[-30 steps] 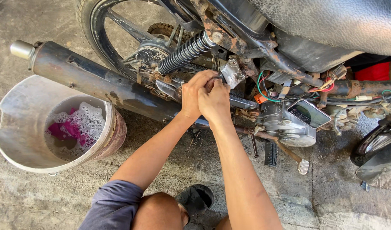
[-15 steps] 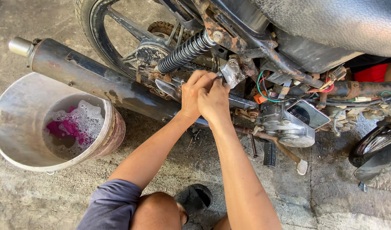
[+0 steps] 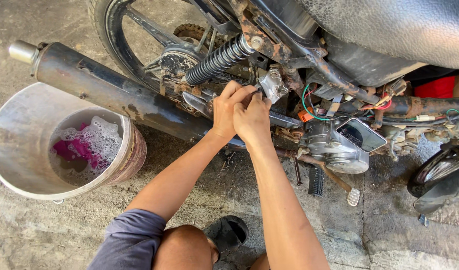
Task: The person cleans the rear suspension and frame of a motorcycle using a brush and a cloth. They scrub the metal parts with the brush and wipe them down with the cloth, occasionally dipping the cloth into a bucket of soapy water.
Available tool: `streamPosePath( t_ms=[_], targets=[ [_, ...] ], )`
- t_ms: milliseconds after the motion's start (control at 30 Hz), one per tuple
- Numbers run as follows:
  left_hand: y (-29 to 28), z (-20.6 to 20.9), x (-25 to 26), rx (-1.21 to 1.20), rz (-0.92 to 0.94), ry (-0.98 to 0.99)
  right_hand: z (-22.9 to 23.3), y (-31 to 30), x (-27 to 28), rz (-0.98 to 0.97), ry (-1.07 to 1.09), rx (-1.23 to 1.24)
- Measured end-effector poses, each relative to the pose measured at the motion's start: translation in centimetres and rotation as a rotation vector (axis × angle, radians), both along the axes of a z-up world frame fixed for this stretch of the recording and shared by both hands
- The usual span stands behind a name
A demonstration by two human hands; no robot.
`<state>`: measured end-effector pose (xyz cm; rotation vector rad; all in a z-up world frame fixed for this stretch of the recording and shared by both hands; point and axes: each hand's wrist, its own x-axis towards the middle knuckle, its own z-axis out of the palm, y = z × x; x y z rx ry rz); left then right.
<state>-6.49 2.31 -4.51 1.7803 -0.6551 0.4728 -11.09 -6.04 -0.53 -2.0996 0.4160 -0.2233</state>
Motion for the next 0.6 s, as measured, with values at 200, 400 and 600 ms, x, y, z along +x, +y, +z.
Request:
streamPosePath(
  t_ms=[200,400,600],
  targets=[
    [0.1,0.8,-0.2,0.052,-0.001,-0.003,-5.0,-1.9,2.2,-0.023,0.085,-0.026],
    [-0.3,-1.6,0.8,0.171,0.045,0.05,-2.6,0.0,1.9,-0.136,0.149,-0.08],
    [0.5,3.0,-1.1,0.002,-0.019,0.087,-5.0,-1.3,2.1,-0.03,0.095,-0.137]
  ],
)
